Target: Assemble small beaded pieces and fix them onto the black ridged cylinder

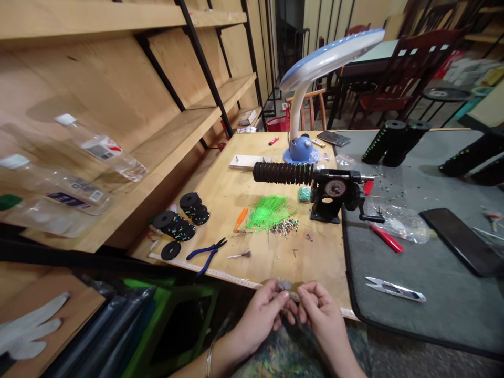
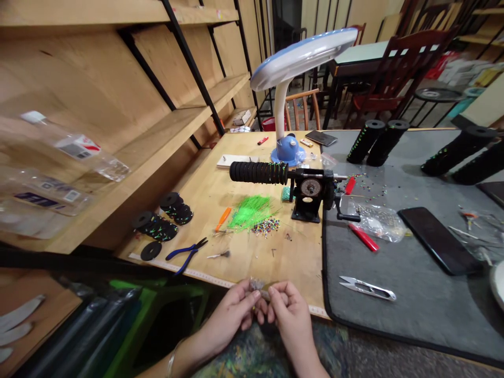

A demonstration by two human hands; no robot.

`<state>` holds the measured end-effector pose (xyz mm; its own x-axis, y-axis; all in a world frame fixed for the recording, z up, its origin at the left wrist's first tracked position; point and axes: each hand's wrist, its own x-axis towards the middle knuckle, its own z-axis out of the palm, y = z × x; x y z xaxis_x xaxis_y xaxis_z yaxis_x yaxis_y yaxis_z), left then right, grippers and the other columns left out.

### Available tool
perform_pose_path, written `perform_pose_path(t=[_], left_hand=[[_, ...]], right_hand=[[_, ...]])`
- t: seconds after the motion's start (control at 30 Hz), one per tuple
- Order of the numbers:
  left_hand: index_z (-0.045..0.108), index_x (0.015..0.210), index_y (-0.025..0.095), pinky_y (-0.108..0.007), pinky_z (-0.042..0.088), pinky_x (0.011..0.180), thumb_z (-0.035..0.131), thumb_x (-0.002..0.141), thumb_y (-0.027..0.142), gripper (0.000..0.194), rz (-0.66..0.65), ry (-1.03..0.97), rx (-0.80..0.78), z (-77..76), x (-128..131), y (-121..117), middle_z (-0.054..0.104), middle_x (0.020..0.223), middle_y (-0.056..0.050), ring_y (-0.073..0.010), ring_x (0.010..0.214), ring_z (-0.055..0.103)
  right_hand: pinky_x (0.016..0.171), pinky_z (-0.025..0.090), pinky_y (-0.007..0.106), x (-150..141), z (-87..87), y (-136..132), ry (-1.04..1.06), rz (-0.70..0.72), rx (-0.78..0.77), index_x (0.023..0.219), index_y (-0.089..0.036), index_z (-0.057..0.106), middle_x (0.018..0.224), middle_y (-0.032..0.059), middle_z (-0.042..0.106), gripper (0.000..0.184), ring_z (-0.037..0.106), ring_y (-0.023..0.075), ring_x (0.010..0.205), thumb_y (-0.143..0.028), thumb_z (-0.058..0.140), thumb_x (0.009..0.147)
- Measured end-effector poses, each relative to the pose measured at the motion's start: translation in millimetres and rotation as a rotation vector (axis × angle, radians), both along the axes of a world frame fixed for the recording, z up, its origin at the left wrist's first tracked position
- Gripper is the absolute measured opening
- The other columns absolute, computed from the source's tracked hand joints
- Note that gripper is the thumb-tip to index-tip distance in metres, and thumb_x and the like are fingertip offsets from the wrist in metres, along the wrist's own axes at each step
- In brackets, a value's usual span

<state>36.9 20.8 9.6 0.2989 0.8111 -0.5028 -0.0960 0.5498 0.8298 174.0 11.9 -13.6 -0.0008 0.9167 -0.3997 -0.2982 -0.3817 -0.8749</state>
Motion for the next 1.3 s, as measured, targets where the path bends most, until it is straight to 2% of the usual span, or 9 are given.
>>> perform_pose_path(t=[0.33,0.47,0.63,1.07,1.3], left_hand=[[0.054,0.080,0.015,-0.020,0.028,0.045,0.067,0.075,0.051,0.039,0.039,0.020,0.085,3.0,2.4,2.2,0.059,0.061,0.001,-0.0083,0.051,0.048],[0.052,0.076,0.016,-0.020,0.032,0.046,0.064,0.078,0.052,0.038,-0.006,0.051,0.140,4.2,3.0,2.3,0.060,0.062,0.000,-0.0088,0.051,0.049],[0.051,0.078,0.016,-0.020,0.036,0.045,0.062,0.079,0.053,0.039,-0.050,0.071,0.126,1.4,3.6,0.6,0.061,0.064,-0.001,-0.0103,0.052,0.052],[0.052,0.078,0.015,-0.021,0.037,0.049,0.063,0.078,0.057,0.044,-0.061,0.017,0.133,6.3,3.9,4.4,0.057,0.063,0.001,-0.0074,0.050,0.047],[0.051,0.079,0.016,-0.022,0.036,0.050,0.062,0.078,0.057,0.043,-0.076,-0.008,0.101,6.5,3.8,5.7,0.059,0.063,0.001,-0.0084,0.051,0.047]], right_hand=[[0.046,0.040,0.022,-2.5,-1.8,1.9,0.064,0.045,0.047,0.072,-0.018,0.060,0.041,-0.0069,0.052,0.040,0.048,0.0103,0.040,-0.056,0.073,0.072],[0.045,0.040,0.022,-2.8,-1.7,3.2,0.056,0.050,0.049,0.071,-0.017,0.060,0.042,-0.0065,0.052,0.042,0.048,0.0100,0.039,-0.057,0.073,0.070],[0.041,0.038,0.022,-4.1,-0.2,4.5,0.074,0.070,0.040,0.071,-0.019,0.056,0.039,-0.0087,0.048,0.045,0.045,0.0097,0.035,-0.061,0.072,0.069],[0.042,0.038,0.020,-0.3,5.4,7.6,0.056,0.053,0.041,0.074,-0.015,0.063,0.040,-0.0059,0.053,0.046,0.048,0.0095,0.038,-0.058,0.077,0.065],[0.042,0.039,0.021,-1.2,0.9,5.0,0.100,0.082,0.057,0.075,-0.019,0.056,0.040,-0.0087,0.049,0.041,0.048,0.0097,0.037,-0.056,0.071,0.074]])
